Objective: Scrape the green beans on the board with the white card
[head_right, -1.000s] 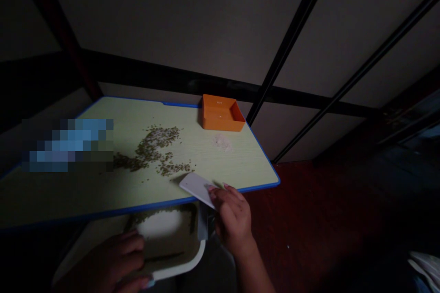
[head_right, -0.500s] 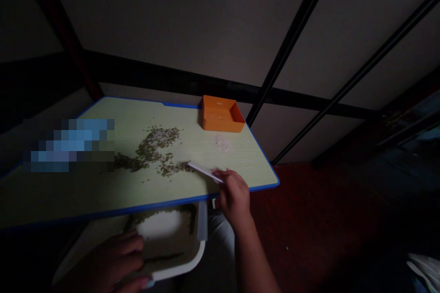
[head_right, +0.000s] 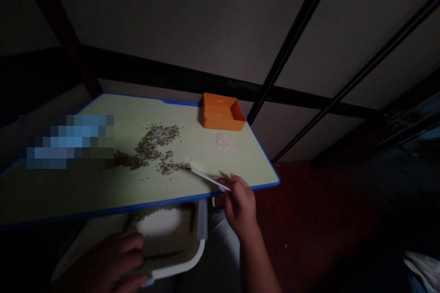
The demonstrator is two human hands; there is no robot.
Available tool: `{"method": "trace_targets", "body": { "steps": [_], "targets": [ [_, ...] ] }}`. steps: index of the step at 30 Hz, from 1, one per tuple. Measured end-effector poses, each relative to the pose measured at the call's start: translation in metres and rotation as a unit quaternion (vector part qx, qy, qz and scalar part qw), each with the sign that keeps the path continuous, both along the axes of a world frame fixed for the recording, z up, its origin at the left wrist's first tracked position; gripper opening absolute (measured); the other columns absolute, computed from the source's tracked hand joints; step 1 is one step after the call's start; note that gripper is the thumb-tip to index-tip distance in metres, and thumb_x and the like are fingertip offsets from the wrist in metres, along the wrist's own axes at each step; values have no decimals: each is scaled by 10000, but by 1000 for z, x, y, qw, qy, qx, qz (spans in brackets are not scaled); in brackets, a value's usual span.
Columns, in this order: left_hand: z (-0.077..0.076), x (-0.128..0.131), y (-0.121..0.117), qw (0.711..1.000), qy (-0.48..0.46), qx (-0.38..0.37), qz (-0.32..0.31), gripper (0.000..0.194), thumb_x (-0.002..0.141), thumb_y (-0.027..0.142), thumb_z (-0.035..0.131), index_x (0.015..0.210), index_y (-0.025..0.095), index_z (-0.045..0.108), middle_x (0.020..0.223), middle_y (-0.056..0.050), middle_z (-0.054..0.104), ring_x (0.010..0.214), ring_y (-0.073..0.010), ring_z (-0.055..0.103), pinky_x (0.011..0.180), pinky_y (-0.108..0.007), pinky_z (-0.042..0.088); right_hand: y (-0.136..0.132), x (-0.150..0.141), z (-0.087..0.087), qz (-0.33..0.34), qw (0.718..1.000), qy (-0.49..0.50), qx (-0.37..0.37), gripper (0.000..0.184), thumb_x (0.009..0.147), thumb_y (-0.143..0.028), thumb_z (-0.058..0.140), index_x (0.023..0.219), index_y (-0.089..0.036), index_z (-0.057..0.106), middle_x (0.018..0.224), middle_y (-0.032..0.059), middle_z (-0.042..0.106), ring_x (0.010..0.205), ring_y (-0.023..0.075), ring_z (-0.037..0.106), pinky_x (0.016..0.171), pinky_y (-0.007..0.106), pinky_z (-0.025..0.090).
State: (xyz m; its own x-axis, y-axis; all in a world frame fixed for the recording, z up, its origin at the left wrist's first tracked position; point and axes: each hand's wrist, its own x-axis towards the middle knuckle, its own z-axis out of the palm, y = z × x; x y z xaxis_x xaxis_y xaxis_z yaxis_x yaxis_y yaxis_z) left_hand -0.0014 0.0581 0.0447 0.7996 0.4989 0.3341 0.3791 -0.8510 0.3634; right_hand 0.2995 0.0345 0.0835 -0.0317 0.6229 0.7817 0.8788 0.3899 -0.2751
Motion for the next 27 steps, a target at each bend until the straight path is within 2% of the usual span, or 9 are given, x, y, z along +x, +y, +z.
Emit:
{"method": "trace_targets", "body": {
  "steps": [5,15,22,27],
  "targets": [
    [0,0,1,999,22,-29,-6,196,812,341,711,677,245,606,766,34,635,738,-146,611,648,-244,443,-5,-1,3,2,1000,-3,6,275,853,-68,490,1035,-245,595,936,39,766,916,186,727,898,337,577],
    [-1,-2,0,996,53,-65,-3,189,823,336,698,682,238,619,765,20,628,736,-159,599,632,-254,427,-3,-3,2,2,1000,5,7,256,855,-72,496,1016,-239,605,932,54,765,906,187,729,882,324,579],
    [-4,-2,0,998,33,-48,9,164,798,319,729,699,248,621,809,30,643,772,-157,600,666,-250,438,-1,-3,-2,-5,1000,7,-13,240,868,-82,489,1020,-235,596,962,62,760,910,176,724,874,326,579],
    [-1,0,1,998,38,-58,2,165,800,320,726,691,245,627,775,29,637,755,-159,613,665,-256,446,2,-4,-1,-8,1000,5,-11,233,873,-89,488,1017,-233,601,967,66,759,917,180,724,850,321,586]
  ]
}}
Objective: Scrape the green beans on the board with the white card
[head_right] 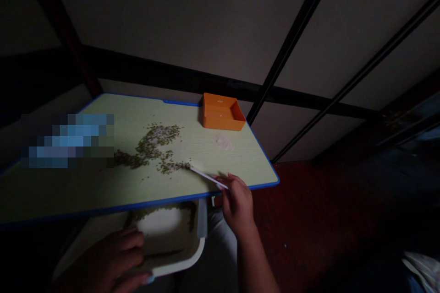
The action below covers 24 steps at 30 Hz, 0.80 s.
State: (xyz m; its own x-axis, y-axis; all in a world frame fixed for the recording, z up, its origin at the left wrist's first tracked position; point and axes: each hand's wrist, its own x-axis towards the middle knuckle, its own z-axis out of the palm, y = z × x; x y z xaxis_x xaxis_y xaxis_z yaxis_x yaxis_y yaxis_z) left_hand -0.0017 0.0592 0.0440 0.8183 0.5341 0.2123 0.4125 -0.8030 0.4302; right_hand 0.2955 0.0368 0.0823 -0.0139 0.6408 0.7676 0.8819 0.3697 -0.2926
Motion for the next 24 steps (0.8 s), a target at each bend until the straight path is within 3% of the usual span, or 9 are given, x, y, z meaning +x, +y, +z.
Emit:
{"method": "trace_targets", "body": {
  "steps": [13,19,24],
  "targets": [
    [-1,0,1,1000,14,-8,2,176,830,351,688,705,242,628,796,14,640,777,-176,613,671,-272,459,7,-3,0,1,1000,10,13,248,865,-85,511,1031,-240,611,936,41,755,852,168,728,832,296,583],
    [0,0,1,1000,5,5,-7,178,816,322,706,688,234,618,759,11,630,719,-171,613,609,-269,445,11,-4,-1,1,1000,15,10,247,874,-91,505,1037,-244,609,947,35,753,872,167,727,838,296,577],
    [-3,-3,-1,1000,1,4,-6,171,837,356,685,717,251,623,807,15,645,767,-172,616,659,-276,462,12,-3,-5,0,1000,13,-1,264,880,-98,498,1068,-247,606,988,43,748,924,170,716,856,303,569]
  ]
}}
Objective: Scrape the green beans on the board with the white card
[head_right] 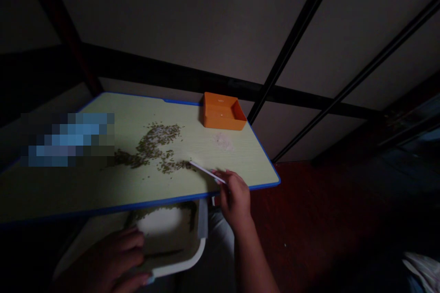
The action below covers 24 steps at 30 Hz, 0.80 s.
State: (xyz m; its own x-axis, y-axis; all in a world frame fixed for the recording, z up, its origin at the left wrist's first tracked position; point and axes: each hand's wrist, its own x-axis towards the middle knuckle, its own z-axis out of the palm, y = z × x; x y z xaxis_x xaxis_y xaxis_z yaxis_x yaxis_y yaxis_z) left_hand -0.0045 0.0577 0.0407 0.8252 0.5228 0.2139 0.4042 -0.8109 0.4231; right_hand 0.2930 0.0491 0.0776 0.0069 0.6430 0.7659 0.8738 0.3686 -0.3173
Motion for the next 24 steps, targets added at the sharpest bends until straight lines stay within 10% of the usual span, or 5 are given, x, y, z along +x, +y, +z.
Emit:
{"method": "trace_targets", "body": {
  "steps": [24],
  "targets": [
    [7,3,1,999,21,-48,14,178,837,338,682,700,238,625,795,16,625,767,-171,593,645,-268,418,-11,-2,8,20,1000,-16,-4,291,841,-74,503,1058,-236,609,977,58,761,955,194,719,890,351,576]
  ]
}}
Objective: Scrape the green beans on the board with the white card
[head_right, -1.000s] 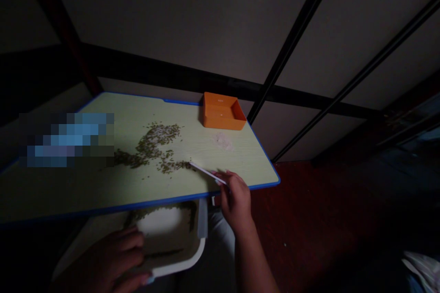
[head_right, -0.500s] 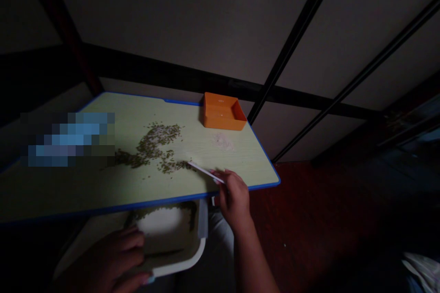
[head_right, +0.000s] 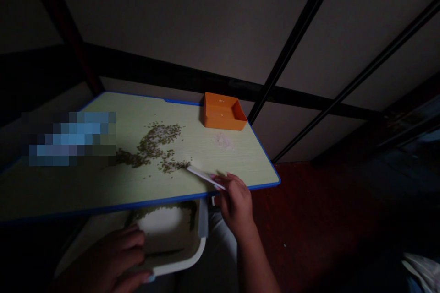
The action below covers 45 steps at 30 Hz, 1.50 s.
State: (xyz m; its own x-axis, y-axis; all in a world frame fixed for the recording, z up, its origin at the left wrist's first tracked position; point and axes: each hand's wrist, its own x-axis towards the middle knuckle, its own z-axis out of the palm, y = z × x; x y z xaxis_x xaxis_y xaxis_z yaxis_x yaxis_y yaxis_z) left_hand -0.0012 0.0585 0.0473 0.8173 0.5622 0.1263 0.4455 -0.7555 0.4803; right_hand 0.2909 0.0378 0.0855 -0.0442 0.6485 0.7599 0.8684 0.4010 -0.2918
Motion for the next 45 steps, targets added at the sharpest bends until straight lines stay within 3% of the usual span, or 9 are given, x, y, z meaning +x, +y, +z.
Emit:
{"method": "trace_targets", "body": {
  "steps": [11,26,45],
  "targets": [
    [-2,1,0,1000,-18,7,-1,191,835,342,693,691,237,623,785,21,621,771,-168,603,667,-278,411,-18,3,3,6,1000,-18,2,278,847,-78,483,1047,-230,600,949,54,763,934,189,724,879,347,586],
    [-3,-1,0,1000,-3,5,0,163,814,341,702,701,241,639,810,2,644,792,-192,618,688,-291,443,-5,1,-1,6,1000,16,0,267,854,-74,487,1014,-233,630,956,63,764,933,190,725,843,330,592],
    [-3,-1,1,999,-32,35,0,139,830,365,682,749,257,648,834,13,653,792,-182,618,682,-284,449,-26,-4,0,26,1000,4,-8,281,840,-67,513,1044,-236,607,952,54,760,945,190,721,876,339,584]
  ]
}}
